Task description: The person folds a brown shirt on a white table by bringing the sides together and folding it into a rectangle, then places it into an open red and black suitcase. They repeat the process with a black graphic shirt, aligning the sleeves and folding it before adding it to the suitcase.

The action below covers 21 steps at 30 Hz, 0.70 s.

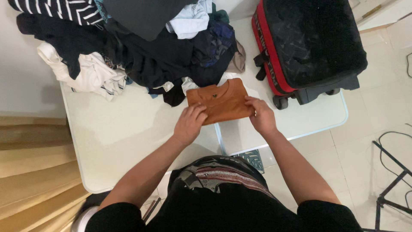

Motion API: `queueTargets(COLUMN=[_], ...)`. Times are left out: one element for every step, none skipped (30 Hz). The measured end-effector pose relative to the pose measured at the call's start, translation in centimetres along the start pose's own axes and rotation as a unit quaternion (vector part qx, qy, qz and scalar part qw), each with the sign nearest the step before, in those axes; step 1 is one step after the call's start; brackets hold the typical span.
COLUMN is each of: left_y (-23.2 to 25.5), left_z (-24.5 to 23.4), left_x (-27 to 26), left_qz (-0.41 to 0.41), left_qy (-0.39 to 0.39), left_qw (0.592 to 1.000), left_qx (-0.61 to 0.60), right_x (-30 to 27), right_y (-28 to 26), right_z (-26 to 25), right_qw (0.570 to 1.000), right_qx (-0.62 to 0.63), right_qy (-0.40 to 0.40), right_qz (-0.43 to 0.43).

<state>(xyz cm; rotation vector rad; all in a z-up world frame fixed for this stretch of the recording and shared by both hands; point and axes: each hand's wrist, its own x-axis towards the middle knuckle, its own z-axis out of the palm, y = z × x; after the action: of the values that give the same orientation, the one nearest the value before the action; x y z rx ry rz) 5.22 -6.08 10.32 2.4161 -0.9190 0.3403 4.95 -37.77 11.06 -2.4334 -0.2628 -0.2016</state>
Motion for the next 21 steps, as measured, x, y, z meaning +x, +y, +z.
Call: queueTargets(left_y=[0.4, 0.9, 1.4, 2.0, 2.6, 2.9, 2.5, 2.3, 2.4, 1.9, 1.5, 1.3, 0.8, 0.1, -0.6, -1.2, -2.1, -2.6, -2.8, -3.6, -4.4], left_z=[1.4, 2.7, 3.5, 3.8, 3.8, 3.7, 3.7, 3.7, 3.8, 4.2, 4.8, 5.4, 5.8, 6.1, 6.3, 6.3, 6.2, 5.8, 5.3, 4.8, 4.7], left_x=[-1.3, -2.4, -3.5, -4.6, -5.6, -6.2, -6.1, -6.2, -6.6, -6.2, -5.8, -5.6, -5.2, -4.9, -4.5, -3.7, -2.6, -2.1, -2.1, -1.9, -1.8], left_qz=[-0.004, -0.008, -0.012, -0.029, -0.046, -0.067, -0.069, -0.073, -0.078, -0.071, -0.063, -0.057, -0.049, -0.044, -0.038, -0.081, -0.124, -0.168, -0.171, -0.171, -0.169], left_qy=[-0.088, -0.175, -0.261, -0.254, -0.247, -0.24, -0.208, -0.179, -0.15, -0.141, -0.133, -0.127, -0.144, -0.161, -0.178, -0.171, -0.162, -0.153, -0.077, 0.002, 0.081], left_qw=[0.996, 0.982, 0.96, 0.965, 0.968, 0.967, 0.975, 0.981, 0.986, 0.987, 0.989, 0.99, 0.988, 0.986, 0.983, 0.982, 0.979, 0.974, 0.982, 0.984, 0.98], left_qx=[0.034, 0.068, 0.102, 0.052, 0.001, -0.048, -0.032, -0.021, -0.009, -0.005, 0.0, 0.001, -0.007, -0.015, -0.024, -0.016, -0.009, -0.001, 0.023, 0.048, 0.072], right_x=[-1.7, -3.2, -4.9, -6.7, -8.5, -9.4, -9.4, -9.8, -10.1, -9.2, -8.2, -7.3, -6.1, -5.1, -4.2, -3.4, -2.9, -2.7, -2.6, -2.1, -1.6], right_y=[1.3, 2.6, 4.1, 5.4, 6.3, 7.1, 7.6, 7.8, 7.6, 7.1, 6.0, 4.7, 3.5, 2.4, 1.7, 1.0, 0.8, 1.1, 1.6, 2.3, 3.2], right_z=[0.7, 1.5, 2.2, 2.4, 2.5, 2.9, 3.4, 3.5, 3.2, 3.4, 4.2, 4.9, 5.8, 6.6, 7.3, 8.0, 8.3, 8.3, 8.2, 8.1, 8.1], right_qw=[0.998, 0.992, 0.981, 0.976, 0.97, 0.962, 0.962, 0.961, 0.959, 0.968, 0.976, 0.983, 0.984, 0.983, 0.982, 0.98, 0.978, 0.982, 0.984, 0.985, 0.986], right_qx=[-0.05, -0.1, -0.148, -0.171, -0.194, -0.214, -0.221, -0.228, -0.236, -0.213, -0.19, -0.168, -0.167, -0.165, -0.161, -0.157, -0.152, -0.146, -0.139, -0.134, -0.129], right_qy=[-0.041, -0.083, -0.124, -0.133, -0.141, -0.15, -0.135, -0.124, -0.114, -0.094, -0.073, -0.057, -0.065, -0.075, -0.096, -0.118, -0.14, -0.123, -0.106, -0.085, -0.053], right_qz=[0.001, 0.002, 0.003, 0.026, 0.05, 0.071, 0.082, 0.095, 0.108, 0.089, 0.069, 0.051, 0.024, -0.004, -0.01, -0.015, -0.021, 0.007, 0.035, 0.062, 0.094])
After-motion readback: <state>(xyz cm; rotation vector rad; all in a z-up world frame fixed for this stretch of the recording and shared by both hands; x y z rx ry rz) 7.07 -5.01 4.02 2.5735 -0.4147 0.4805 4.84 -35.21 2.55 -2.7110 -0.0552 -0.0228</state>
